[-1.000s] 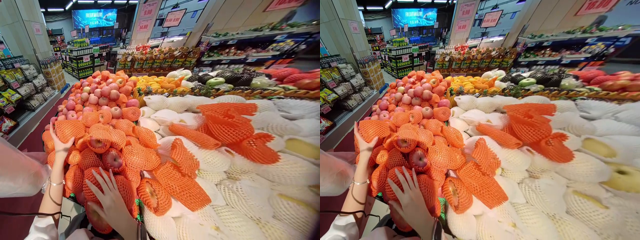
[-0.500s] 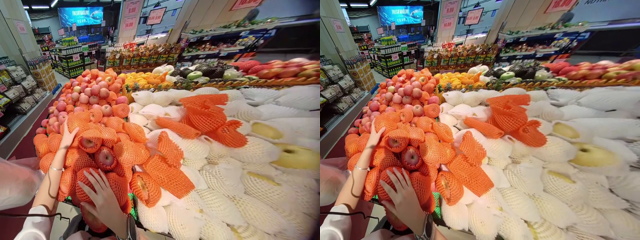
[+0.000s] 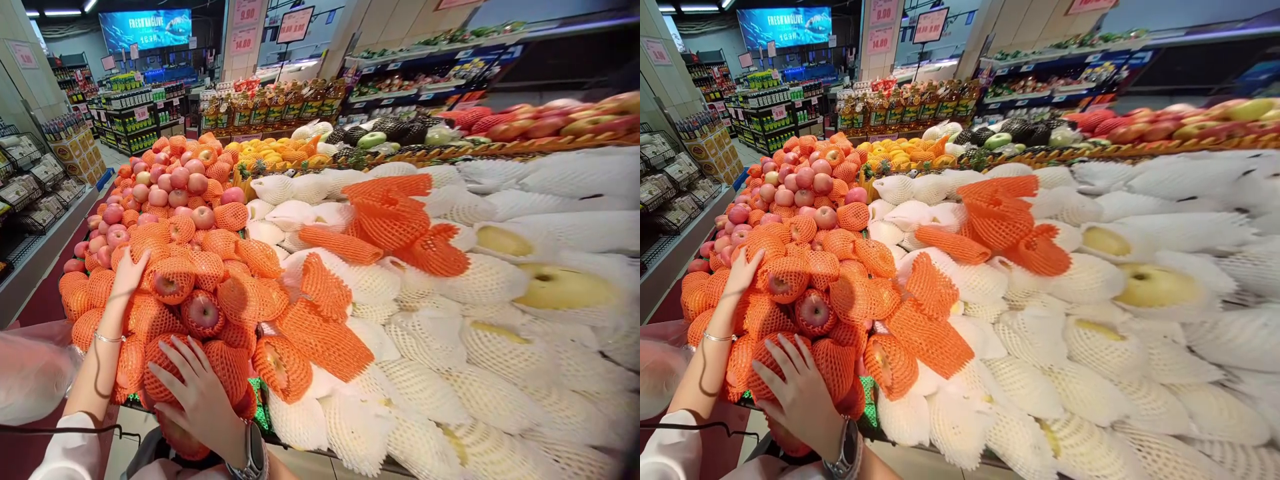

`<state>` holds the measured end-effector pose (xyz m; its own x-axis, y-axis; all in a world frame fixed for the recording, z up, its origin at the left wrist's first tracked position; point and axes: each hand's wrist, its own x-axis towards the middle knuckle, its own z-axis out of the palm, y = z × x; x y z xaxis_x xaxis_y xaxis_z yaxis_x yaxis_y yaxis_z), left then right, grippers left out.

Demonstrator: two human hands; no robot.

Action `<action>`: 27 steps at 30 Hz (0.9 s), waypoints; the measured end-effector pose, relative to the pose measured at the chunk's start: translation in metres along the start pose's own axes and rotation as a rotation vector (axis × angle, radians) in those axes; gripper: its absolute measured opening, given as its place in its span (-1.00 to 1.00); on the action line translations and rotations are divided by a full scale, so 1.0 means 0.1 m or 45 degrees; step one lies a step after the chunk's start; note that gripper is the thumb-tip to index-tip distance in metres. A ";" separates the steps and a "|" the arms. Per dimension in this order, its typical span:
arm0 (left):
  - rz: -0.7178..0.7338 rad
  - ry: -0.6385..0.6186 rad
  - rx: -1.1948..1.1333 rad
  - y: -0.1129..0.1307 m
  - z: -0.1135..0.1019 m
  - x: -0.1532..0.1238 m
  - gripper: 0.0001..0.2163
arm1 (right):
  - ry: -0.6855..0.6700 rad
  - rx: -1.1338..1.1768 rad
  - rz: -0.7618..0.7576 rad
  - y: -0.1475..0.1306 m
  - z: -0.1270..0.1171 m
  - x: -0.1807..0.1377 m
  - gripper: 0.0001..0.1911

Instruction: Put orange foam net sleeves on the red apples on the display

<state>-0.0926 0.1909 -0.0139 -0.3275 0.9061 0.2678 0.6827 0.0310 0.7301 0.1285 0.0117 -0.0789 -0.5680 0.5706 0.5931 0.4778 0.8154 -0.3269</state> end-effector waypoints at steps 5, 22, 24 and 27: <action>-0.064 0.068 0.256 0.06 -0.08 0.00 -0.33 | -0.126 0.038 0.018 -0.02 -0.03 0.01 -0.45; 0.631 0.004 0.216 0.22 -0.33 -0.41 -0.41 | 0.645 -0.563 0.821 1.38 -1.46 -0.50 -0.35; 0.687 0.036 0.134 0.32 -0.38 -0.56 -0.45 | 0.584 -0.563 0.843 1.55 -1.52 -0.51 -0.45; 0.750 0.029 -0.059 0.47 -0.41 -0.86 -0.56 | 0.820 -0.491 0.847 1.57 -1.57 -0.42 -0.61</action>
<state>-0.0590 0.0971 0.0226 0.0838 0.7556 0.6497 0.7248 -0.4936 0.4806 0.3326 0.1001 -0.0392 0.3099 0.6445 0.6990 0.8158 0.1973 -0.5436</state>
